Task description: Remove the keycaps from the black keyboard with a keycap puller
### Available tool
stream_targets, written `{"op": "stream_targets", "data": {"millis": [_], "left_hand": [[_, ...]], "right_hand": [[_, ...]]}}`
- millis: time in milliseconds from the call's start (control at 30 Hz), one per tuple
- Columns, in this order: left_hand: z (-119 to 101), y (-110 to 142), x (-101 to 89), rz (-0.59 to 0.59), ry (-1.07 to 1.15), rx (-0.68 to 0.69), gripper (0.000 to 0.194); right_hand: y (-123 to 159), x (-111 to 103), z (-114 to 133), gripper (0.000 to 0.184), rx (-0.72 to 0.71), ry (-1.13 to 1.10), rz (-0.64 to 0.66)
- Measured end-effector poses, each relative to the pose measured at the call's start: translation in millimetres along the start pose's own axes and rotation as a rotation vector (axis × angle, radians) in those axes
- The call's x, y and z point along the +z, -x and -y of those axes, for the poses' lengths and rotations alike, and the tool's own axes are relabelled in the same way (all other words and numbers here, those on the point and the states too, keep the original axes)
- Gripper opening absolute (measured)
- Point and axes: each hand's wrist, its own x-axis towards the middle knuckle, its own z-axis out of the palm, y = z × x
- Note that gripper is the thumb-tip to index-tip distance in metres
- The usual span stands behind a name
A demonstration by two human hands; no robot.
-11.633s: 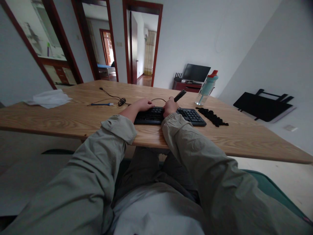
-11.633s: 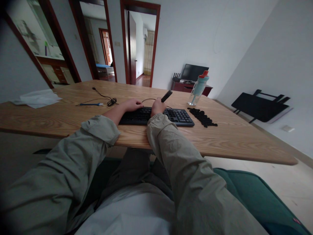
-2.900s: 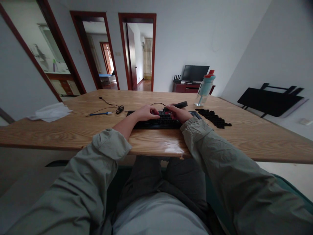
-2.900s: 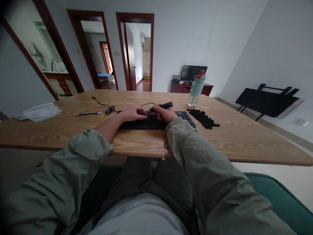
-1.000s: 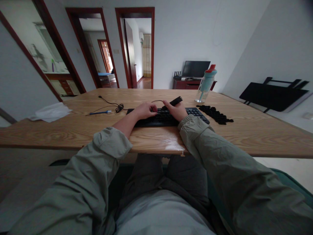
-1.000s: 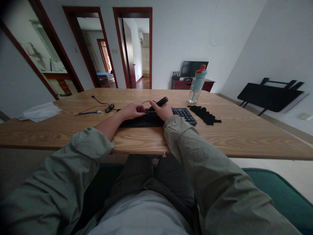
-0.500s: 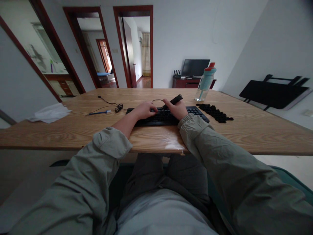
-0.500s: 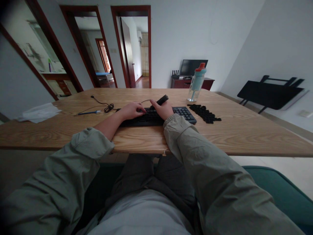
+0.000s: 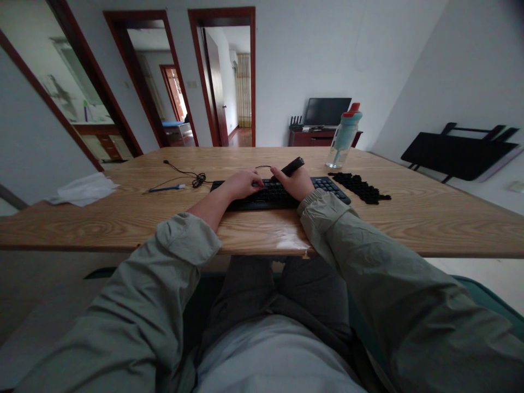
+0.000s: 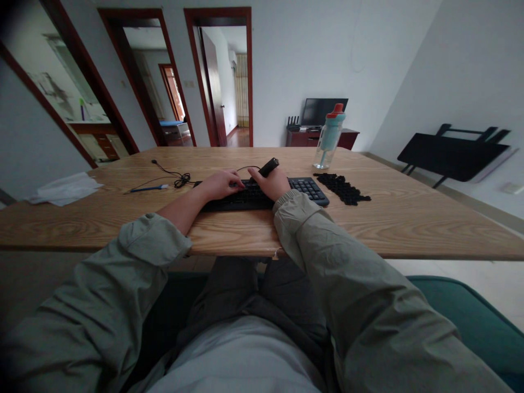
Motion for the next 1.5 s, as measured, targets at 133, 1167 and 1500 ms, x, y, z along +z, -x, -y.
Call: {"op": "stream_targets", "data": {"millis": [133, 1167, 1500], "left_hand": [[-0.1, -0.8, 1.6, 0.006, 0.006, 0.022, 0.021], [-2.3, -1.9, 4.4, -0.038, 0.119, -0.057, 0.016], [23.8, -1.1, 2.6, -0.032, 0.230, -0.120, 0.019]], "right_hand": [[-1.2, -0.7, 0.7, 0.049, 0.009, 0.056, 0.001], [23.2, -0.6, 25.2, 0.038, -0.206, 0.609, 0.118], [43.9, -0.6, 35.8, 0.030, -0.374, 0.662, 0.201]]}}
